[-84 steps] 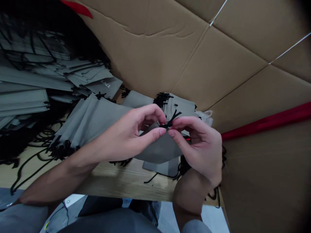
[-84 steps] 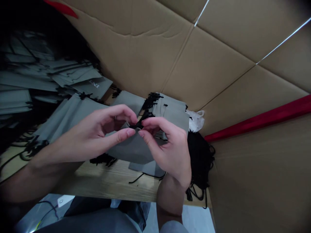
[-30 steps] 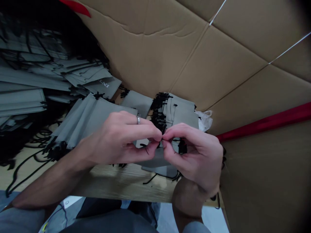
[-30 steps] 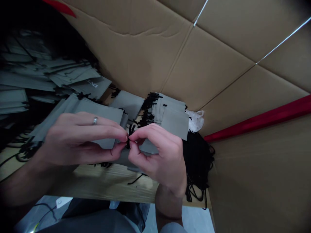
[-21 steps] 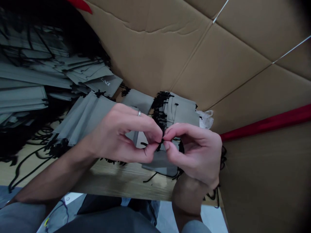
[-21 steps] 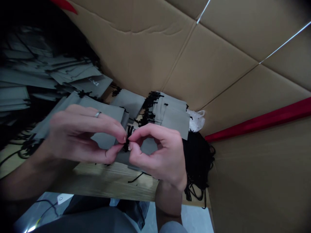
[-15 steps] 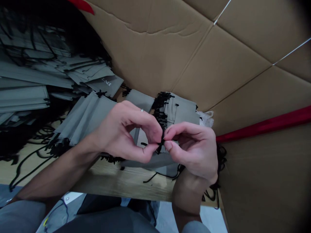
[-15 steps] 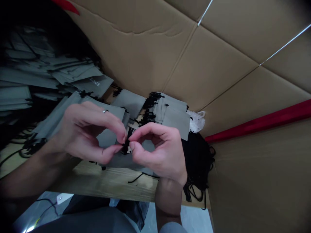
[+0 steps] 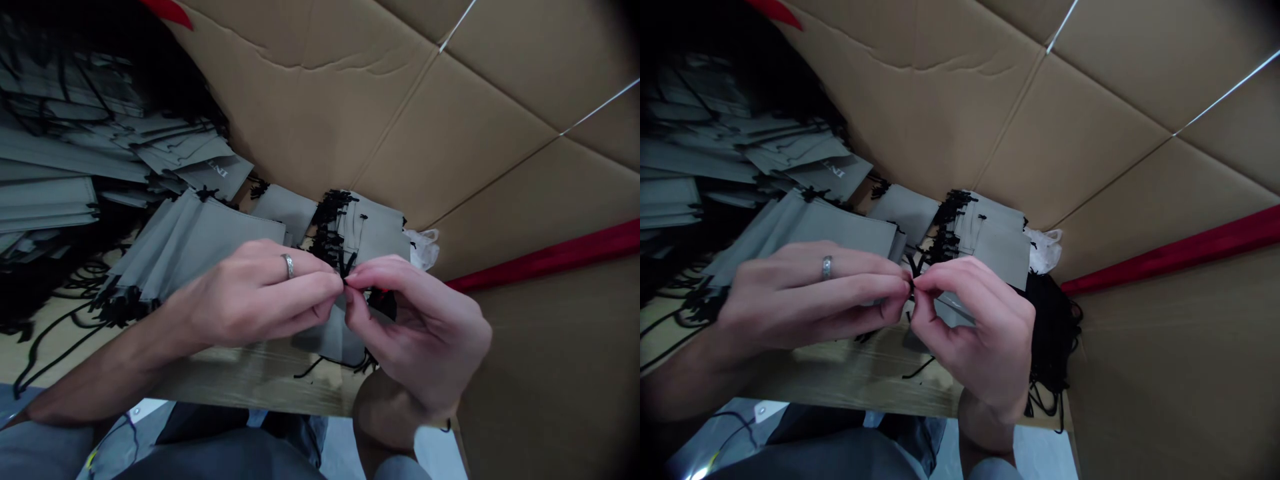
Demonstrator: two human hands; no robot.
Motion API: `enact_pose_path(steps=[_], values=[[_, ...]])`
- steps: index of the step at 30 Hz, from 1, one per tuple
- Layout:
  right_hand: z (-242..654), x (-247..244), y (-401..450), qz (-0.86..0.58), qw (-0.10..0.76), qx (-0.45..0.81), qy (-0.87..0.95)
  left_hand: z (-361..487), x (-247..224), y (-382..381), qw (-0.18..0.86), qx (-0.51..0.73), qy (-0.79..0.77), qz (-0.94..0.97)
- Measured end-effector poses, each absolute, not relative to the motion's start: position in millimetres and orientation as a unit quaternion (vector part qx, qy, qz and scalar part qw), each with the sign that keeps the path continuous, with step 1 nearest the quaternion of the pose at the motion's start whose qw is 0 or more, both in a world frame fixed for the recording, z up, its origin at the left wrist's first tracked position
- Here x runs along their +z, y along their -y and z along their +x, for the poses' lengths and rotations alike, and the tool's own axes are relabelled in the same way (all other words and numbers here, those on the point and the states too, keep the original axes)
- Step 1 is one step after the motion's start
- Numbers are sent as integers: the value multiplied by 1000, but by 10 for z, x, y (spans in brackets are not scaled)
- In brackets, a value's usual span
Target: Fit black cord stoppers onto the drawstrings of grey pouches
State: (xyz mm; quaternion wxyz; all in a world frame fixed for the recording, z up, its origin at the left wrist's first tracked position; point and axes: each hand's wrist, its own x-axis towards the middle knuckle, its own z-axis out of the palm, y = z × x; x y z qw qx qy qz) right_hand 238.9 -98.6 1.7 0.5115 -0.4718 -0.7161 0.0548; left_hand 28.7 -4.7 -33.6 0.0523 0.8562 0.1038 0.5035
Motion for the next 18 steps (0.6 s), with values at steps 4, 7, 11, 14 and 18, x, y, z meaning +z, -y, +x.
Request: enact_pose_path(steps=[4, 7, 11, 14, 18], values=[[2388, -15, 944, -425, 554, 69, 712, 290, -253, 79, 82, 516, -85, 849], [2382, -45, 906, -400, 583, 120, 697, 291, -187, 83, 93, 528, -89, 840], [2361, -50, 858, -382, 608, 195, 668, 330, -170, 55, 158, 554, -86, 813], [2343, -38, 837, -369, 622, 227, 653, 366, -185, 15, 230, 567, -66, 788], [2338, -20, 863, -408, 620, 179, 646, 355, -191, 5, 204, 567, -77, 794]])
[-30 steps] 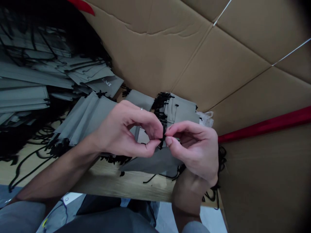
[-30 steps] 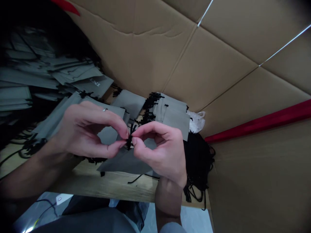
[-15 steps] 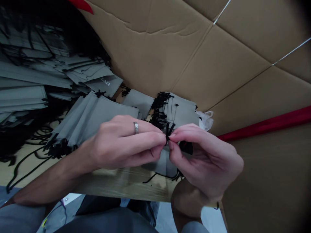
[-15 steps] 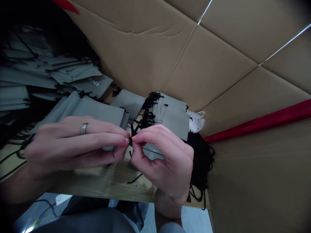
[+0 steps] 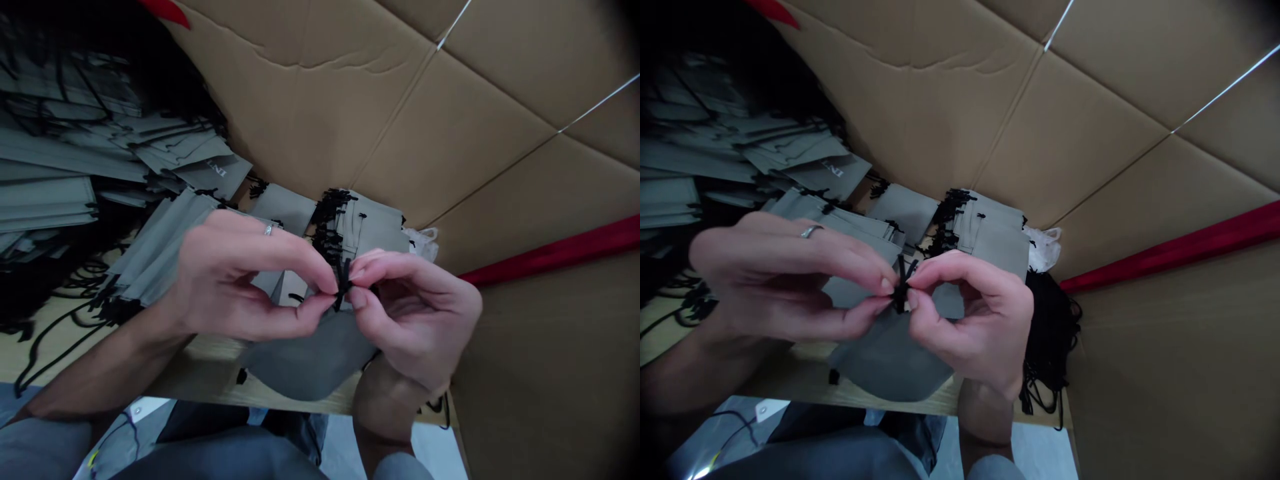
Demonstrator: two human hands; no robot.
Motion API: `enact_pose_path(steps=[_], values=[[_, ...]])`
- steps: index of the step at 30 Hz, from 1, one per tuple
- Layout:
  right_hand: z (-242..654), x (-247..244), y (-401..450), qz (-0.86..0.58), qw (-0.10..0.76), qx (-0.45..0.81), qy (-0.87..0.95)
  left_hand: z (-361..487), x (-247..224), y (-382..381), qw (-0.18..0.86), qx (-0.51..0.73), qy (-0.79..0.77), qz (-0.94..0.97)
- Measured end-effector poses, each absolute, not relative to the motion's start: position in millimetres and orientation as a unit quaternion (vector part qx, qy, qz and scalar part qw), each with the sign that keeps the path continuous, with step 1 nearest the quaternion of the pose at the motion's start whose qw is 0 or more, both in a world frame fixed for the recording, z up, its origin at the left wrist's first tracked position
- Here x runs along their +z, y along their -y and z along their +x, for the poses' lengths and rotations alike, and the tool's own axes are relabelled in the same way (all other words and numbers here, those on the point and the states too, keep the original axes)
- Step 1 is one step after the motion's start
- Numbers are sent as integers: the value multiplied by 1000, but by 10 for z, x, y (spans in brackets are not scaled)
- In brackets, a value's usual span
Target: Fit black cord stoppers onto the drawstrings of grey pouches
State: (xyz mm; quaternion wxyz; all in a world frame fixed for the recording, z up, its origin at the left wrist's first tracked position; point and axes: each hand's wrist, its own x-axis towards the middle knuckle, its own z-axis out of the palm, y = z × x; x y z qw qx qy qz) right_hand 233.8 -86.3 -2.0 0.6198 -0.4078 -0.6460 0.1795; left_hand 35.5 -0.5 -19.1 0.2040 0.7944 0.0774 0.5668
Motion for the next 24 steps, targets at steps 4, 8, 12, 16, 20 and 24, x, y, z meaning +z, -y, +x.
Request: enact_pose_path(steps=[4, 8, 12, 16, 20, 24], values=[[2356, -5, 933, -429, 595, 85, 674, 304, -221, 41, 76, 539, -94, 834], [2386, 13, 993, -466, 522, 13, 714, 338, -343, 14, 44, 545, -85, 833], [2415, 43, 1029, -521, 434, -37, 734, 427, -457, -42, 15, 537, -66, 841], [2450, 50, 1027, -533, 424, -25, 732, 463, -467, -56, 10, 543, -66, 837], [2488, 6, 983, -510, 478, 47, 714, 465, -408, -47, 39, 554, -78, 828], [2506, -38, 944, -485, 528, 100, 690, 466, -361, -43, 90, 574, -79, 810]])
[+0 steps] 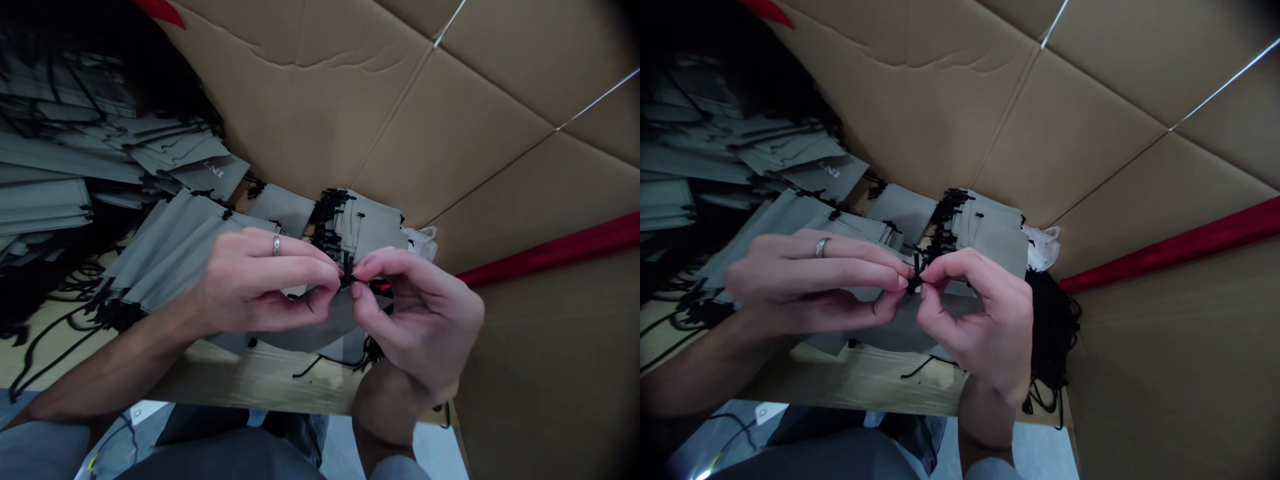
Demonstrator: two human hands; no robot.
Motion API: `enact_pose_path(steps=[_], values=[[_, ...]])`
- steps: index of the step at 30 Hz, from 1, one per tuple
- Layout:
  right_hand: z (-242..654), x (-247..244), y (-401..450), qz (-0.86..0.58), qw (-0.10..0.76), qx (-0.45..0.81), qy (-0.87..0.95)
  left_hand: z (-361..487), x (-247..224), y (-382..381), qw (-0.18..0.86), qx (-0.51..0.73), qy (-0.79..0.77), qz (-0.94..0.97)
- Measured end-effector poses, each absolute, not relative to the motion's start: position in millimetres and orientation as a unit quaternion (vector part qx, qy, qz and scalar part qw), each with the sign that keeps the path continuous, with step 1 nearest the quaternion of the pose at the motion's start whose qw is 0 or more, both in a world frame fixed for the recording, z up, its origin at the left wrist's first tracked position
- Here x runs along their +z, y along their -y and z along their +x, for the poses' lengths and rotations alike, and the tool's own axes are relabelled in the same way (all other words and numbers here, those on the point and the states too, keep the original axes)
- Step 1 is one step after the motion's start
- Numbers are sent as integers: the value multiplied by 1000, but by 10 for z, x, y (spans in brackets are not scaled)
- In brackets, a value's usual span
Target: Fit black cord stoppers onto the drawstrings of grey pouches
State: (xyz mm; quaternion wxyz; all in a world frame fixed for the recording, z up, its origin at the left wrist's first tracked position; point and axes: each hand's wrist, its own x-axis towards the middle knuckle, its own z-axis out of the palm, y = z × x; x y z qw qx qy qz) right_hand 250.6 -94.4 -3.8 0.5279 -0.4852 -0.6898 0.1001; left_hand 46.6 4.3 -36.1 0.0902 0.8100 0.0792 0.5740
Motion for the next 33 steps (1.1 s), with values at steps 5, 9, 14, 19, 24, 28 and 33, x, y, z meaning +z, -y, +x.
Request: enact_pose_path(steps=[5, 9, 14, 19, 24, 28, 33], values=[[2500, -55, 938, -500, 542, 111, 666, 468, -359, -57, 109, 572, -92, 808], [2492, -51, 953, -507, 533, 86, 672, 501, -350, -58, 113, 556, -102, 817], [2454, -4, 982, -499, 513, 38, 697, 557, -307, -15, 134, 529, -121, 829], [2401, 15, 994, -489, 506, 15, 710, 488, -296, 22, 135, 529, -116, 830], [2383, -20, 965, -447, 540, 19, 713, 393, -302, 14, 114, 558, -104, 816], [2374, -24, 941, -427, 560, 38, 709, 416, -289, -36, 267, 558, -77, 782], [2317, -40, 930, -481, 577, 24, 660, 449, -228, -92, 407, 500, -94, 759]])
